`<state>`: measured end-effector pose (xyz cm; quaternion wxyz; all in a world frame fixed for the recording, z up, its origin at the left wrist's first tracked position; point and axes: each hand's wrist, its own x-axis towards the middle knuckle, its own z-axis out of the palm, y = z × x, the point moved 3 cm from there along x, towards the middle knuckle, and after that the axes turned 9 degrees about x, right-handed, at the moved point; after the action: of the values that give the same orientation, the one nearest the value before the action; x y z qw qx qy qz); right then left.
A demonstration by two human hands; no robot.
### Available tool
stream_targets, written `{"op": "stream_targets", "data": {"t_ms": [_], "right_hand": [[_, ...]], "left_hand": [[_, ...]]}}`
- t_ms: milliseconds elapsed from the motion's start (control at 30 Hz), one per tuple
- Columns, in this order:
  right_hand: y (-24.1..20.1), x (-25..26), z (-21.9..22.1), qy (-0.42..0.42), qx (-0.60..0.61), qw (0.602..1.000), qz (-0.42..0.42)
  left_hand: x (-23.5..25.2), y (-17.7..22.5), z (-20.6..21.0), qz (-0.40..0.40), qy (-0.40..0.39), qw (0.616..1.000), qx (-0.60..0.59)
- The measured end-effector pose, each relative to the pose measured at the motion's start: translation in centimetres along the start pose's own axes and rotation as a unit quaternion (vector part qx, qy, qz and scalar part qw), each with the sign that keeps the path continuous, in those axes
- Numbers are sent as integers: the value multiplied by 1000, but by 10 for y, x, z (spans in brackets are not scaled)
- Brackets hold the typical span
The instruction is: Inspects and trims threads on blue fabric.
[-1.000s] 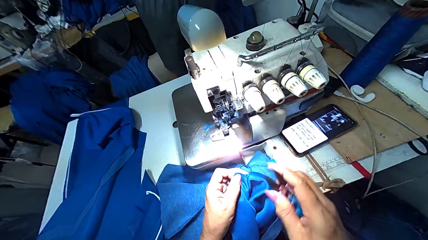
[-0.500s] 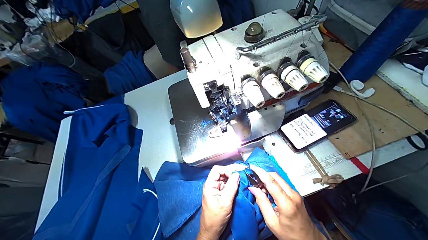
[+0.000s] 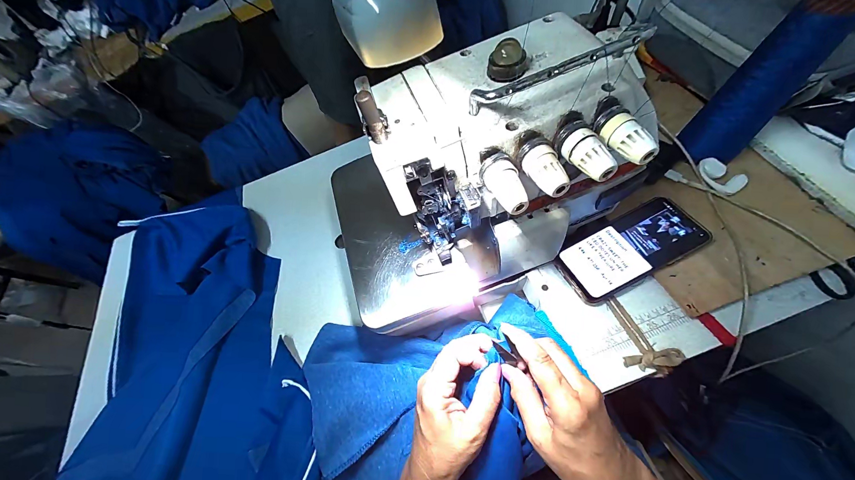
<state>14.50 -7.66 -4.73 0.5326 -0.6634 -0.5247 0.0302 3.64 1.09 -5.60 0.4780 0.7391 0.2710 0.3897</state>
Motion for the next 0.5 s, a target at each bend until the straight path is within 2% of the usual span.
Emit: {"op": "stream_targets", "data": {"t_ms": [100,200,300,367,433,500], "right_hand": [[3,7,-4,-6,36,999,7],[14,17,-17,-33,170,976,135],[24,28,-27,-134,225,935,241],[26,32,-29,-166,244,923,247],[22,33,-31,-163,267,923,226],[24,32,-32,-129,228,949,177]], "left_hand": [[0,0,-1,3,6,1000,1],[2,0,-5,5,17,1000,3],[2,0,-6,5,11,1000,1],[4,1,-5,11,-3,1000,2],[4,0,-5,16,-21,1000,3],[4,0,-8,15,-12,1000,16]]}}
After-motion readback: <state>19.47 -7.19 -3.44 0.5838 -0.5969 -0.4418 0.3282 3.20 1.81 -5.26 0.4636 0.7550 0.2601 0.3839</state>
